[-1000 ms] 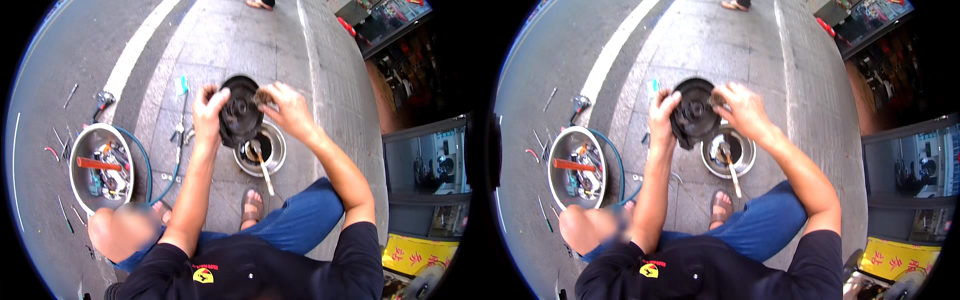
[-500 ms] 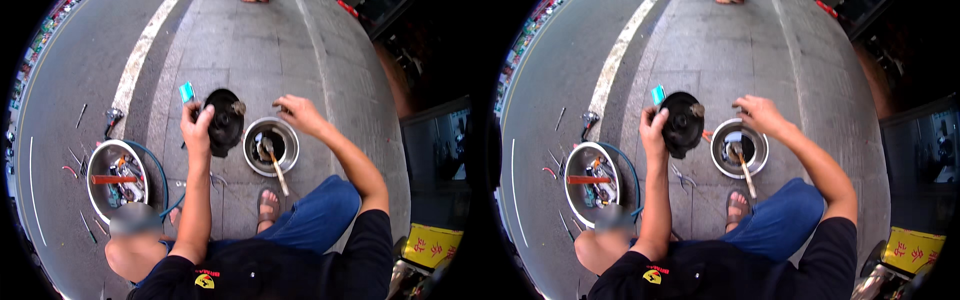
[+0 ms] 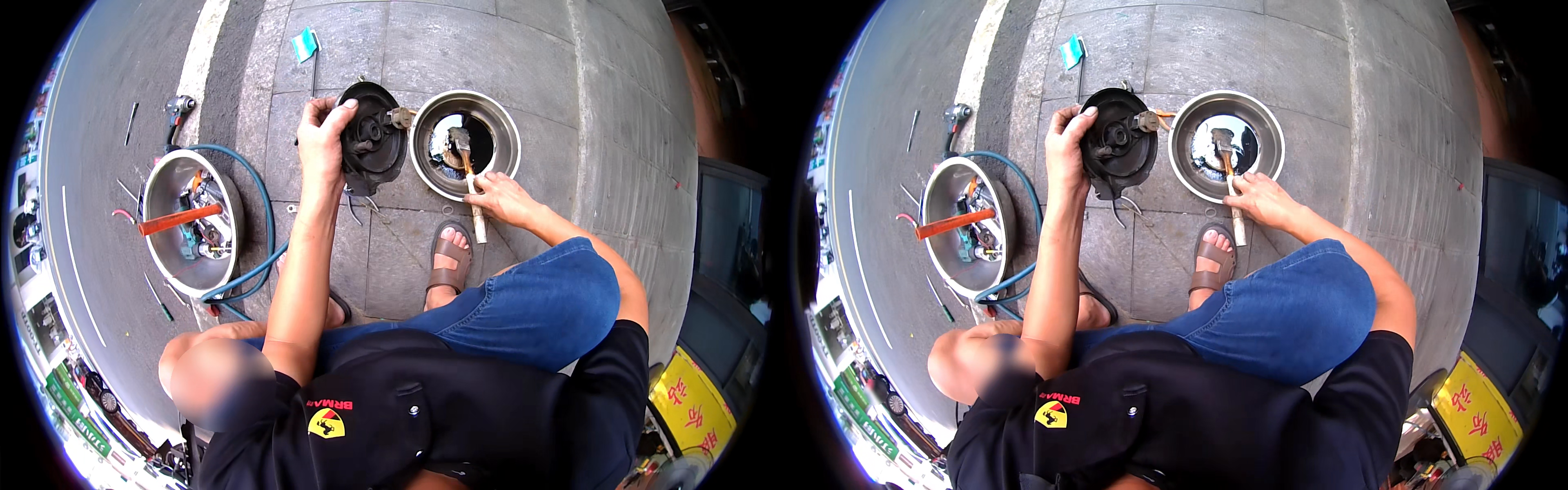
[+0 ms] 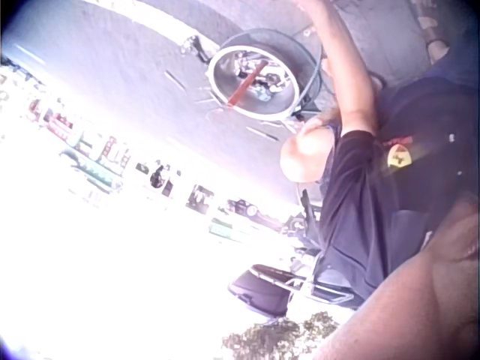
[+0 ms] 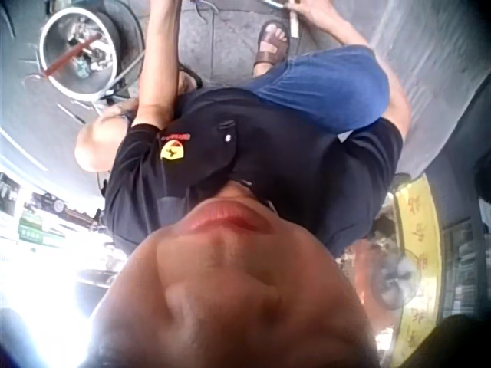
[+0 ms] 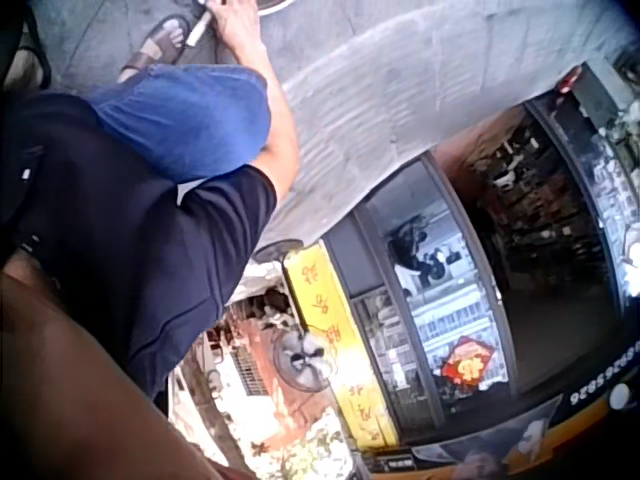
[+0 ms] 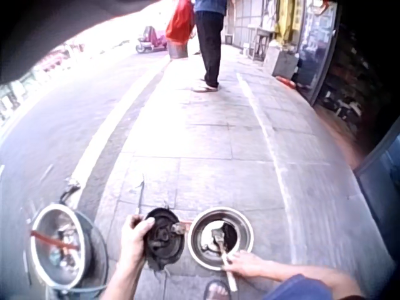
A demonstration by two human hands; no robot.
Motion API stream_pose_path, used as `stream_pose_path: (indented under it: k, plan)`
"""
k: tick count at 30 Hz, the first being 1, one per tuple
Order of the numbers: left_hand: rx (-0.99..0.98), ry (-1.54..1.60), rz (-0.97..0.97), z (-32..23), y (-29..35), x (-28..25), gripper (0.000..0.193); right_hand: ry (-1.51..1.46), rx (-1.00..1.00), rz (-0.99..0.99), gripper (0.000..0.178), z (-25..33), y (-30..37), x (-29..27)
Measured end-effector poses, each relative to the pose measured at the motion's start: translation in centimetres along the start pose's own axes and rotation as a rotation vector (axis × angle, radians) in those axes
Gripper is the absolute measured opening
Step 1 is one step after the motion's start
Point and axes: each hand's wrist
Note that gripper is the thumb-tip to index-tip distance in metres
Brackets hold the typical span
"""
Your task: The person cleans and reassembles motorcycle brake components. The person uses a brush to clean a brake hub with liquid from a bowl, then installs a brake spring and cam by hand.
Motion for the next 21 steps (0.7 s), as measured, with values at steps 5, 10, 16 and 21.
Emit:
stream_pose_path:
  k: [5,10,16,21]
  plan:
    - [0.026,-0.049,-0.026,0.7,-0.1,0.4,0.033,-0.269,0.037,-0.345,0.041,-0.2,-1.2,-2.8]
    - [0.010,-0.124,-0.026,1.5,0.1,0.4,0.035,-0.650,0.313,-0.693,0.020,-1.5,-3.7,-4.8]
    - [0.039,-0.267,0.004,0.9,0.3,0.7,0.044,-0.580,0.621,-0.532,0.031,-1.8,-4.8,-2.5]
    - [0.228,-0.521,0.113,0.0,0.3,1.2,0.050,-0.524,0.672,-0.595,0.030,-0.6,-4.0,-3.8]
Point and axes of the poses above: each hand's wrist, its own y-axis away from the middle knuckle, its own x-axis out of the palm, z = x × y, and after that the axes turned 14 degrees about x, right-handed
